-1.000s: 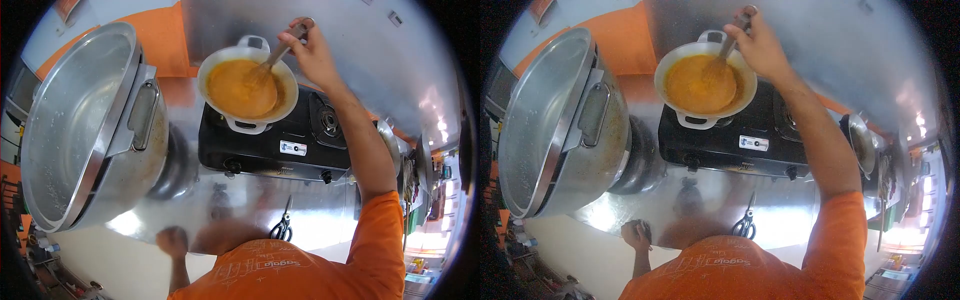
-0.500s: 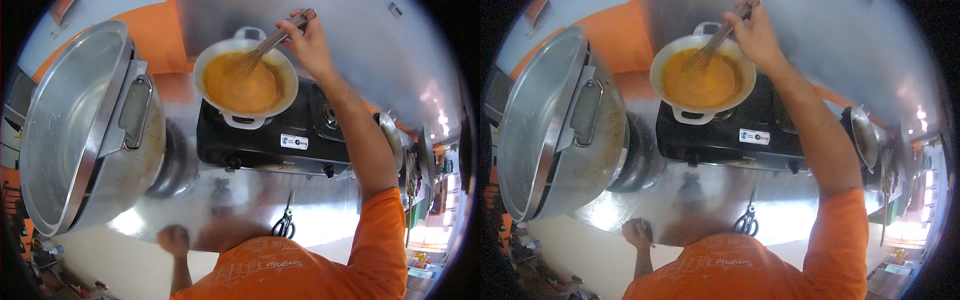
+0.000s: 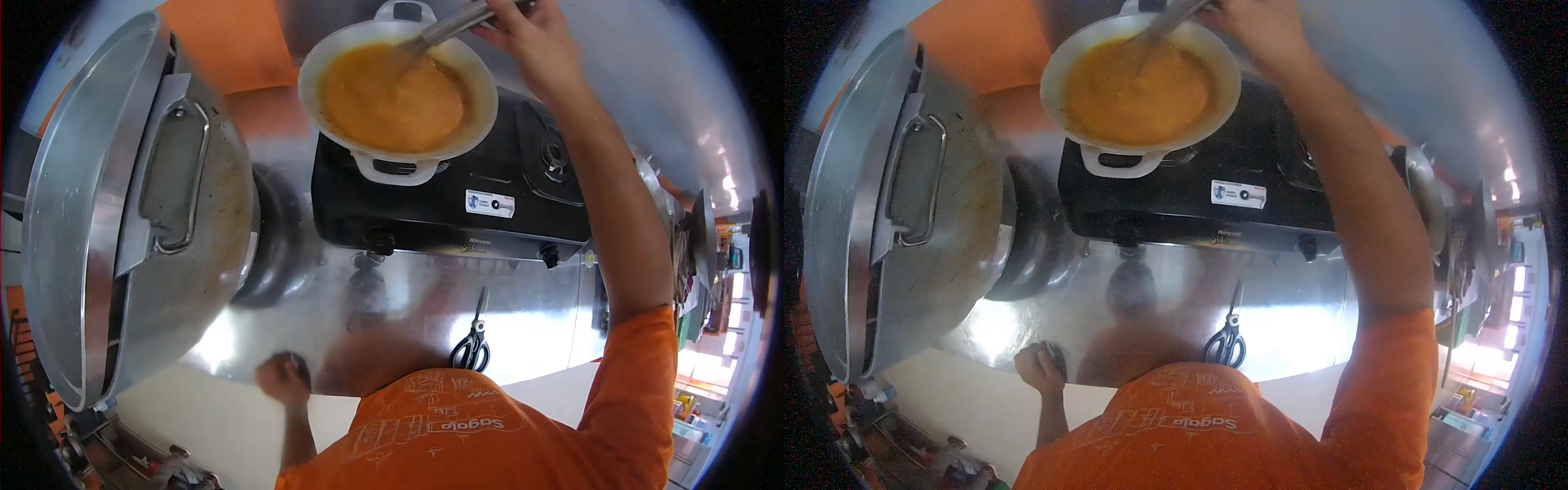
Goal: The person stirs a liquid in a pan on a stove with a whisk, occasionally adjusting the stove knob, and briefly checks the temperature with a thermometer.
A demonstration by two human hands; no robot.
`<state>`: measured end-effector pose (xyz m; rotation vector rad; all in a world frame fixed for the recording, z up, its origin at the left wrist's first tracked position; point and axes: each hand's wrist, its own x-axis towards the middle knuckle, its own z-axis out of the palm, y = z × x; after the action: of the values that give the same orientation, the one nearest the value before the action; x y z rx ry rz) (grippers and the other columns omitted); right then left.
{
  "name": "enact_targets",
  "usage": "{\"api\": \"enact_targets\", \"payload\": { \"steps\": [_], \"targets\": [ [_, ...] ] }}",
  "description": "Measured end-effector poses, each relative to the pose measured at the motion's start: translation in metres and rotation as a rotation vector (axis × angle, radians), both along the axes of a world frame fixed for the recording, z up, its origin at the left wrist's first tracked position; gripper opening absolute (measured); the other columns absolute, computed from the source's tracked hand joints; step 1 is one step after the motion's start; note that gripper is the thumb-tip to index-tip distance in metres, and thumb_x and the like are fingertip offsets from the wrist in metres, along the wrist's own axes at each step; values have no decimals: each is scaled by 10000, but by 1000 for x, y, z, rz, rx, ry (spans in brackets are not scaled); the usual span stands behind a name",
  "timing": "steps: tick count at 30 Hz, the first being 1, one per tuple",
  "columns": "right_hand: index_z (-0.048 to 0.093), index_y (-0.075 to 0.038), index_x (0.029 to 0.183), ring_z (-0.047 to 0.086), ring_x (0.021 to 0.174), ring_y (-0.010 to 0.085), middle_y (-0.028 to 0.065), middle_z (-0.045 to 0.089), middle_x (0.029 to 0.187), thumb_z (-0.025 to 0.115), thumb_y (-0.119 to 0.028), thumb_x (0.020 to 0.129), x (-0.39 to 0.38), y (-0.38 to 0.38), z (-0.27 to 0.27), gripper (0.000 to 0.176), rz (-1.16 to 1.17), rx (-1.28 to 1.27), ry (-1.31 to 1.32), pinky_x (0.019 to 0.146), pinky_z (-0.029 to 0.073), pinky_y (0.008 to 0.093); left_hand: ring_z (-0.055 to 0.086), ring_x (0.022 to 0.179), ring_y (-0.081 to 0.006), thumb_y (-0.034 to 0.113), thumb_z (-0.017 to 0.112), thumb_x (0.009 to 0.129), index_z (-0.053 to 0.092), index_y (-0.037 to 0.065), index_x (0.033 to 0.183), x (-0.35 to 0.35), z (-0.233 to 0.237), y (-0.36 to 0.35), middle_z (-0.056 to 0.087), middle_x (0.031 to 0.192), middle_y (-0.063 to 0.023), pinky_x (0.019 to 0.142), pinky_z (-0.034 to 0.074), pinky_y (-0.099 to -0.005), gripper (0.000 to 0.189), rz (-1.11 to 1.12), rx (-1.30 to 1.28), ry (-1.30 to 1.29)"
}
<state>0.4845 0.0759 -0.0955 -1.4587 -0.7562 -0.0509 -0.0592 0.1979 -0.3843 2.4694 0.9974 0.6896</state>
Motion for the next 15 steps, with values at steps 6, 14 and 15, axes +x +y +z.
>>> {"api": "enact_targets", "payload": {
  "steps": [6,14,15],
  "targets": [
    [422,-49,1145,635,935,241,137,584,1021,580,-131,968,-12,-3,32,252,-113,-268,-113,810,573,383,562,806,-318,307,528,921,659,63,833,-5,-5,4,644,845,-103,769,403,-461,291,-26,-41,-27],
    [452,-11,1180,649,990,258,179,602,1124,616,-236,961,31,-54,22,354,-167,-310,139,826,592,370,564,758,-317,327,507,943,640,60,815,10,10,1,641,822,-100,705,412,-441,325,-39,54,-36],
    [473,22,1164,653,1021,246,186,611,1164,630,-251,955,40,-62,14,379,-152,-300,183,832,599,348,564,760,-316,332,509,945,640,62,814,10,10,2,641,825,-99,706,411,-441,327,-40,40,-46]
  ]
}}
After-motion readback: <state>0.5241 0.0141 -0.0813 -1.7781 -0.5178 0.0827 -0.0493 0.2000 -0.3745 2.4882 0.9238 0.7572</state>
